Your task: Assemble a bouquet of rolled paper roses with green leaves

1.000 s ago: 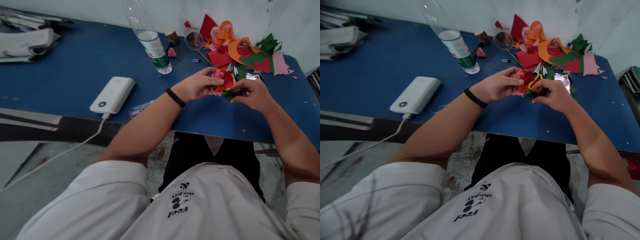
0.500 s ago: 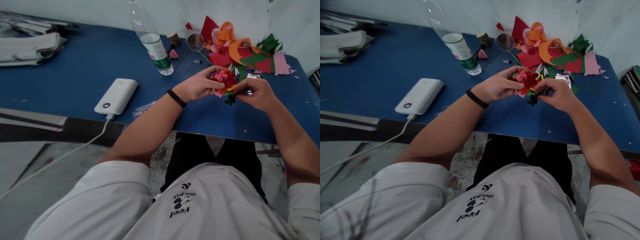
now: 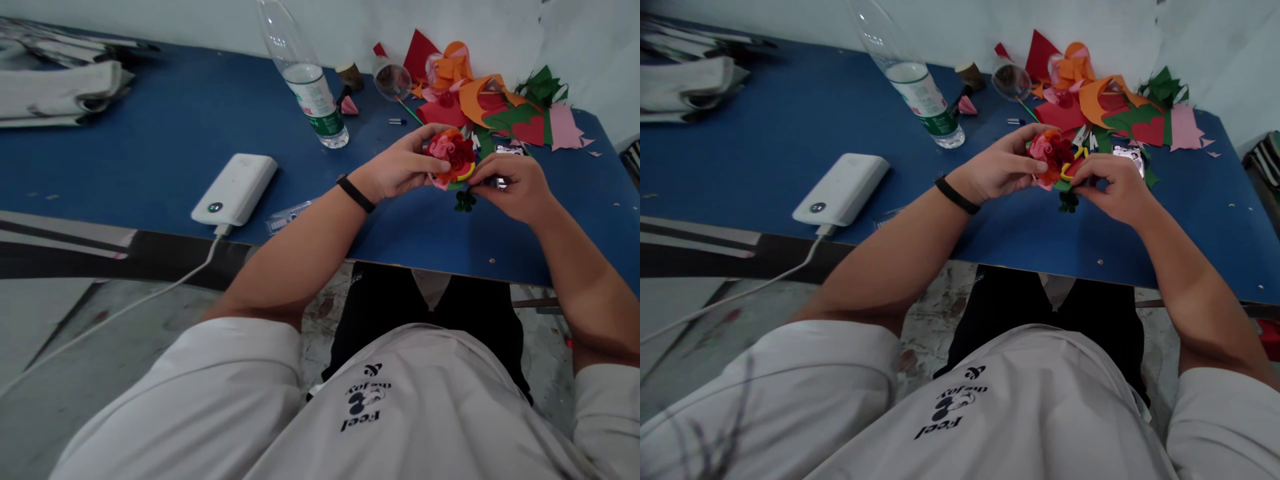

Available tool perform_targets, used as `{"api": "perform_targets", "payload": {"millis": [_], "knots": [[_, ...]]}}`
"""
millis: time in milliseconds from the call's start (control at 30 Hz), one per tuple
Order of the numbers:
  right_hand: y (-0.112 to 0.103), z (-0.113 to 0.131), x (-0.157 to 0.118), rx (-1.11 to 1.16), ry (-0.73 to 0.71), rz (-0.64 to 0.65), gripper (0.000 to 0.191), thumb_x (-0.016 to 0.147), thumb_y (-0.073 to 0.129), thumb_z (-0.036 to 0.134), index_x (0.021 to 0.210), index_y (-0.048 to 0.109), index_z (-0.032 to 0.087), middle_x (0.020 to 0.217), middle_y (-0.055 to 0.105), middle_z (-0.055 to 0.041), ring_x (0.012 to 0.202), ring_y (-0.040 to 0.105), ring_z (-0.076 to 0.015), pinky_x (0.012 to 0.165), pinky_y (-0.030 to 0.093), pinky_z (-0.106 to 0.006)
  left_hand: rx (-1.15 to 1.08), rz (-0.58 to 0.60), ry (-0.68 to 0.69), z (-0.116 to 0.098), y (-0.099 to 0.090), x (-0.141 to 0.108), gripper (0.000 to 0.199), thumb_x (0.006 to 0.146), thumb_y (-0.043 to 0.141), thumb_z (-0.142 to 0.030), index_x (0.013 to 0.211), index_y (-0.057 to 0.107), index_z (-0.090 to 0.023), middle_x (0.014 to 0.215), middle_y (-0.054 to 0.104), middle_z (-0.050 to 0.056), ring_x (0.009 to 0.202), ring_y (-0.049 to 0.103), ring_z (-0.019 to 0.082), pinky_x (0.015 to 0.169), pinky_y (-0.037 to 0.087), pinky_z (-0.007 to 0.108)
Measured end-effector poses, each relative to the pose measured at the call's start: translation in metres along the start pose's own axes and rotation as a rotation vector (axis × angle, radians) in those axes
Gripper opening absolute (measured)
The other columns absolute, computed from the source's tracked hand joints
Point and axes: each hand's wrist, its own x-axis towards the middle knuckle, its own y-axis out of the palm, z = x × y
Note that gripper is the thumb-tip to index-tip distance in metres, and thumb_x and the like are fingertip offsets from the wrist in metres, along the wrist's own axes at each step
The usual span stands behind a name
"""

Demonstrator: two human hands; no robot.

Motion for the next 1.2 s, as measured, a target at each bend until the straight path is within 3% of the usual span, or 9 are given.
{"api": "perform_targets", "payload": {"millis": [100,267,433,567,767,867,933,1033,1200], "knots": [[0.003,0.005,-0.001,-0.014,0.026,-0.036,0.005,0.098,0.094,0.033,0.1,0.091,0.036,0.099,0.091,-0.0009,0.087,0.085,-0.0288,0.083,0.072,-0.048,-0.041,-0.035,-0.051,-0.001,0.002,0.001,0.062,0.084,0.088,-0.006,0.142,0.075,-0.024,0.119,0.088,0.001,0.095,0.087,0.016,0.095,0.073,0.033],[0.008,0.008,-0.001,-0.109,0.002,-0.079,0.013,0.106,0.089,0.04,0.093,0.088,0.039,0.113,0.088,-0.0045,0.102,0.082,-0.0311,0.1,0.072,-0.057,-0.068,-0.014,-0.066,0.001,0.004,0.003,0.055,0.086,0.088,-0.01,0.138,0.075,-0.02,0.113,0.087,0.001,0.086,0.085,0.014,0.089,0.072,0.031],[0.014,-0.004,0.0,-0.192,0.077,-0.088,0.02,0.105,0.094,0.055,0.097,0.087,0.039,0.111,0.078,-0.0102,0.114,0.078,-0.038,0.095,0.072,-0.062,-0.043,0.059,-0.108,0.003,0.003,0.001,0.052,0.089,0.084,-0.006,0.138,0.075,-0.019,0.107,0.086,0.0,0.078,0.082,0.012,0.078,0.068,0.025],[0.02,-0.004,-0.001,-0.245,0.063,-0.131,0.018,0.108,0.09,0.055,0.101,0.085,0.039,0.121,0.078,-0.0113,0.121,0.075,-0.038,0.09,0.074,-0.06,-0.042,0.143,-0.134,0.004,0.002,0.0,0.051,0.089,0.087,-0.005,0.136,0.073,-0.018,0.101,0.085,-0.001,0.07,0.081,0.013,0.07,0.067,0.026],[0.022,0.018,-0.002,-0.314,0.153,-0.095,0.012,0.115,0.078,0.046,0.105,0.085,0.046,0.132,0.084,-0.0075,0.128,0.075,-0.0377,0.117,0.069,-0.071,-0.024,0.093,-0.173,0.0,0.008,-0.003,0.04,0.097,0.082,-0.005,0.134,0.076,-0.018,0.102,0.085,0.0,0.068,0.081,0.012,0.071,0.07,0.027],[0.021,0.025,-0.002,-0.326,0.194,-0.092,0.004,0.113,0.083,0.05,0.11,0.086,0.048,0.137,0.085,-0.007,0.132,0.075,-0.0408,0.121,0.066,-0.076,-0.018,0.108,-0.168,0.001,0.01,-0.004,0.03,0.103,0.084,-0.015,0.131,0.076,-0.019,0.094,0.083,0.0,0.061,0.077,0.012,0.065,0.068,0.026],[0.022,0.025,-0.003,-0.328,0.215,-0.08,0.013,0.106,0.092,0.053,0.118,0.086,0.049,0.142,0.084,-0.0077,0.138,0.073,-0.0441,0.122,0.065,-0.079,-0.005,0.105,-0.16,0.003,0.01,-0.004,0.029,0.103,0.091,-0.024,0.127,0.076,-0.02,0.089,0.081,-0.001,0.059,0.075,0.012,0.066,0.068,0.026],[0.027,0.016,-0.006,-0.296,0.237,-0.115,0.031,0.102,0.098,0.055,0.128,0.083,0.049,0.145,0.081,-0.0081,0.139,0.073,-0.0431,0.117,0.07,-0.075,-0.014,0.116,-0.139,0.008,0.008,-0.002,0.035,0.097,0.099,-0.027,0.121,0.074,-0.022,0.086,0.078,-0.003,0.06,0.075,0.012,0.066,0.068,0.026],[0.045,-0.013,-0.01,-0.061,0.044,-0.332,0.027,0.114,0.082,0.061,0.127,0.076,0.037,0.141,0.073,-0.0114,0.121,0.081,-0.0355,0.107,0.075,-0.066,-0.043,0.158,-0.123,0.01,0.006,-0.001,0.037,0.089,0.099,-0.022,0.114,0.071,-0.021,0.084,0.078,-0.004,0.064,0.077,0.014,0.067,0.068,0.027]]}}
